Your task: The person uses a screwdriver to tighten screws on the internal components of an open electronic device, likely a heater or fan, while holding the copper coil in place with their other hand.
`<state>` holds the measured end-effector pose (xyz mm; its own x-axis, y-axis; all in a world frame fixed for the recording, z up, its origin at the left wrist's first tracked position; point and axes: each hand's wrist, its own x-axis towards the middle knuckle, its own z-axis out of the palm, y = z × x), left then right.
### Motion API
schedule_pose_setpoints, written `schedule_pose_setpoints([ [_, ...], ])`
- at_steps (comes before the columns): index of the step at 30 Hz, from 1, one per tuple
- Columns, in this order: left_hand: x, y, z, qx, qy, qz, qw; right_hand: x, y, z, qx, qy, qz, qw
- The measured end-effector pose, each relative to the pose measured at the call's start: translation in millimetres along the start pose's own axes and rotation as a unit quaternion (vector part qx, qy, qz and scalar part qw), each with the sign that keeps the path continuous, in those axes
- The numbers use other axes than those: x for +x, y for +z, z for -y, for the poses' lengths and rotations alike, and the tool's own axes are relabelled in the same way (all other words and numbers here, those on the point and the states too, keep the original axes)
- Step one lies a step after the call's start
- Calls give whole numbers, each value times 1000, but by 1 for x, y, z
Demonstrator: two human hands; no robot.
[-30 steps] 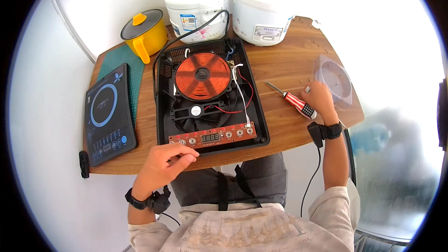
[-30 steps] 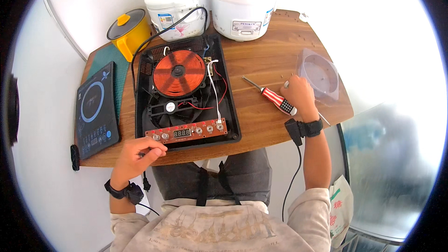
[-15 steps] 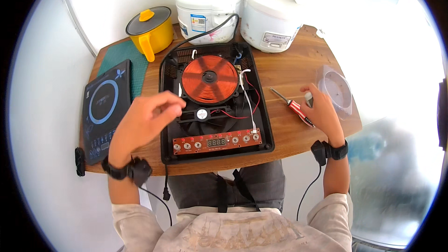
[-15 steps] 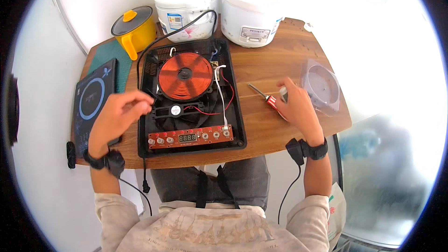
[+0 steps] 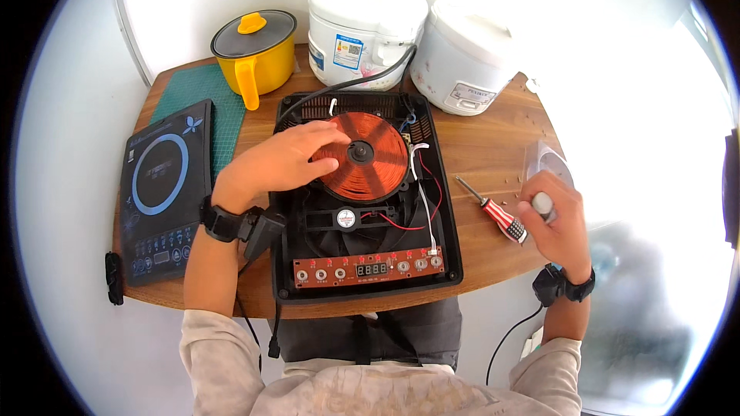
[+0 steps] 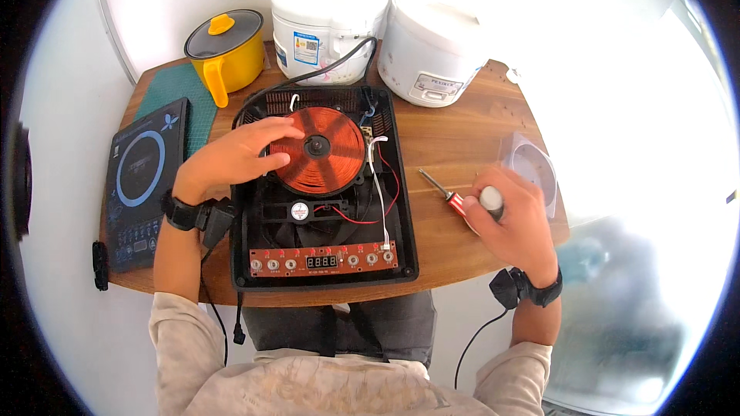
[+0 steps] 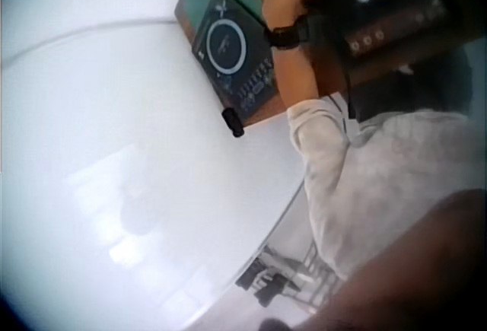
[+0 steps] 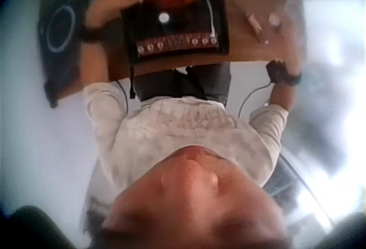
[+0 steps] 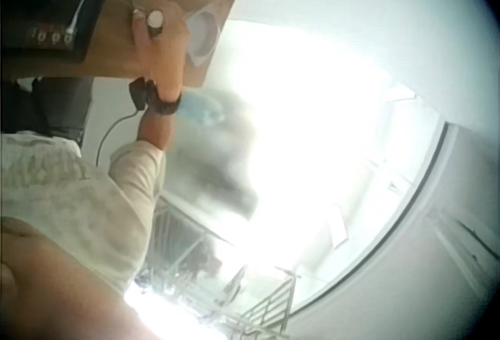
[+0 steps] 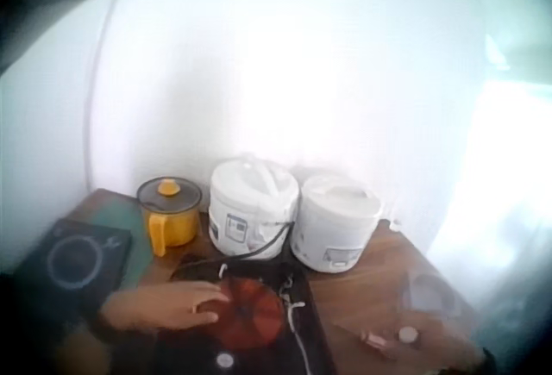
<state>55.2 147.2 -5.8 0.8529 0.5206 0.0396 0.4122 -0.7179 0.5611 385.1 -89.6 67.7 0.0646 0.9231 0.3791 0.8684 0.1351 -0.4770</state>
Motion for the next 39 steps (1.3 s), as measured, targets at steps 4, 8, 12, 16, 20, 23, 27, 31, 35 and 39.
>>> schedule_pose_setpoints([
  [4, 3, 7, 3, 58, -16, 6, 998, 28, -12, 7, -12, -81, -105, 991],
  [8, 6, 5, 0, -1, -68, 30, 997, 56, -5, -3, 3, -68, -205, 976],
  [12, 3, 7, 0, -10, -89, 23, 996, 98, 32, 4, 76, -38, -254, 963],
  [16, 4, 10, -1, -18, -99, 18, 995, 127, 52, 1, 155, 39, -151, 976],
  [20, 3, 7, -7, -16, -115, 22, 993, 145, 73, -16, 71, -11, -176, 982],
  [23, 4, 7, -5, -10, -108, 25, 994, 152, 80, -16, 106, 3, -164, 981],
  [27, 5, 8, -4, 3, -97, 22, 995, 155, 90, -17, 131, 2, -169, 977],
  [31, 4, 8, -3, -1, -89, 15, 996, 158, 101, -21, 148, -12, -187, 971],
  [35, 4, 9, -2, 13, -85, 14, 996, 157, 102, -18, 124, -9, -188, 974],
  [39, 4, 9, -4, 15, -80, 15, 997, 157, 102, -22, 105, -33, -199, 974],
])
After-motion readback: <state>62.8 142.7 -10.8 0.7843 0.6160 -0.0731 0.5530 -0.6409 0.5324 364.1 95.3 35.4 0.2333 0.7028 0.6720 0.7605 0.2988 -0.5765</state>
